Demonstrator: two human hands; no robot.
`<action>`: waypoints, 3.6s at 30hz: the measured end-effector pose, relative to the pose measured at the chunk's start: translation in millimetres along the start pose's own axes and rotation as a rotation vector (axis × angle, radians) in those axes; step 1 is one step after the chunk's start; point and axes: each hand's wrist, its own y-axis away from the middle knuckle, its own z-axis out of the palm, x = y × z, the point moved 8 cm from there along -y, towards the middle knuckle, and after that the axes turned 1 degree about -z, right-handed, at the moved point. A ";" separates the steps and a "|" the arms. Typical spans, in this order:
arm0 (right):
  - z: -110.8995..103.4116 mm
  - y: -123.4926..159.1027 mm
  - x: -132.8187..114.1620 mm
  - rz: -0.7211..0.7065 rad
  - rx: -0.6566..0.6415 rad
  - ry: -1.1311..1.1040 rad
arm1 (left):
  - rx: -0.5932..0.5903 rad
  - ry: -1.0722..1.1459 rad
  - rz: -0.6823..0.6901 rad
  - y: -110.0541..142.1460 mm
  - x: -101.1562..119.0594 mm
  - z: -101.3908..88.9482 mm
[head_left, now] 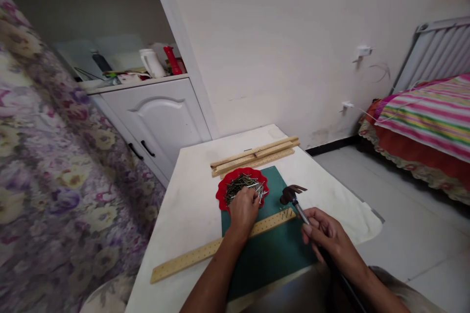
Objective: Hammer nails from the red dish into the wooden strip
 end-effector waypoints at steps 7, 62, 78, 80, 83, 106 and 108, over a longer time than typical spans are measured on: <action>1.0 -2.3 -0.1 -0.011 -0.010 0.005 | -0.017 -0.058 -0.037 -1.4 0.9 5.1; -7.9 -9.6 -10.7 -0.135 0.219 -0.022 | 0.060 1.050 -0.099 53.5 16.0 -2.9; -6.1 -8.4 -8.3 -0.118 0.193 0.006 | 0.078 0.622 0.114 42.6 31.6 16.3; -6.2 -8.3 -7.8 -0.112 0.194 0.006 | 0.074 0.610 0.126 42.2 33.3 17.3; -6.1 -8.1 -7.1 -0.102 0.193 0.007 | 0.061 0.581 0.134 42.0 35.3 19.9; 21.6 4.9 4.2 0.036 -0.095 0.121 | 0.040 0.461 0.063 40.9 29.4 33.6; 22.1 5.4 3.8 0.036 -0.097 0.124 | 0.039 0.463 0.056 41.1 28.9 34.0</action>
